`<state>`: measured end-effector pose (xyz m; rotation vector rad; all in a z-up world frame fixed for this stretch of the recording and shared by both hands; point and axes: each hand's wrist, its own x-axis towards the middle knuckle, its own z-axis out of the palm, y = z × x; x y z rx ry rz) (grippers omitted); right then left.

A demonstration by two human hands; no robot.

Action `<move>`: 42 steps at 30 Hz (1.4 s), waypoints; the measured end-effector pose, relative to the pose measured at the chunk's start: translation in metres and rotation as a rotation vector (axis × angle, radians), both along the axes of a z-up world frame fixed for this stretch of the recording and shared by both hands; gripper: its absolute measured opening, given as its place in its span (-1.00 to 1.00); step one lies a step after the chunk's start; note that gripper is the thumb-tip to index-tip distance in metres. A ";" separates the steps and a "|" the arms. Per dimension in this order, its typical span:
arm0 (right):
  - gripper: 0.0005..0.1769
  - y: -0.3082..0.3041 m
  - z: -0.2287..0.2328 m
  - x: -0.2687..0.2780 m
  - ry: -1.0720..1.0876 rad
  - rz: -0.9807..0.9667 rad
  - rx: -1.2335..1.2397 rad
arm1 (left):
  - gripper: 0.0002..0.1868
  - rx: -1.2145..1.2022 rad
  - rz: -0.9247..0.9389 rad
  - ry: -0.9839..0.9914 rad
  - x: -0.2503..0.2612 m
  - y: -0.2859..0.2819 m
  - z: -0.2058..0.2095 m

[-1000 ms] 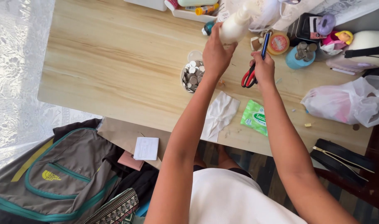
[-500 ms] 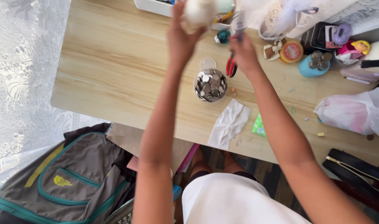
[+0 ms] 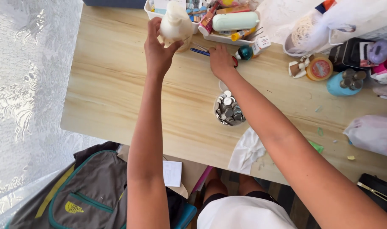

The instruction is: Cleaning and organizing items on a wooden desk using wipes and a plastic bag

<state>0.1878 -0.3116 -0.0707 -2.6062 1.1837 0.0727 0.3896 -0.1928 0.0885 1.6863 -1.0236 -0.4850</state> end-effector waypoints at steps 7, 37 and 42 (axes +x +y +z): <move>-0.43 0.016 0.070 -0.011 -0.242 0.073 -0.014 | -0.09 -0.103 0.010 0.011 -0.002 -0.011 -0.032; -0.45 -0.033 0.126 -0.056 -0.975 -0.324 0.610 | -0.57 0.014 0.199 0.029 -0.135 0.066 -0.021; -0.36 -0.035 0.142 -0.051 -1.167 -0.467 1.475 | -0.60 0.008 0.195 0.086 -0.136 0.065 -0.019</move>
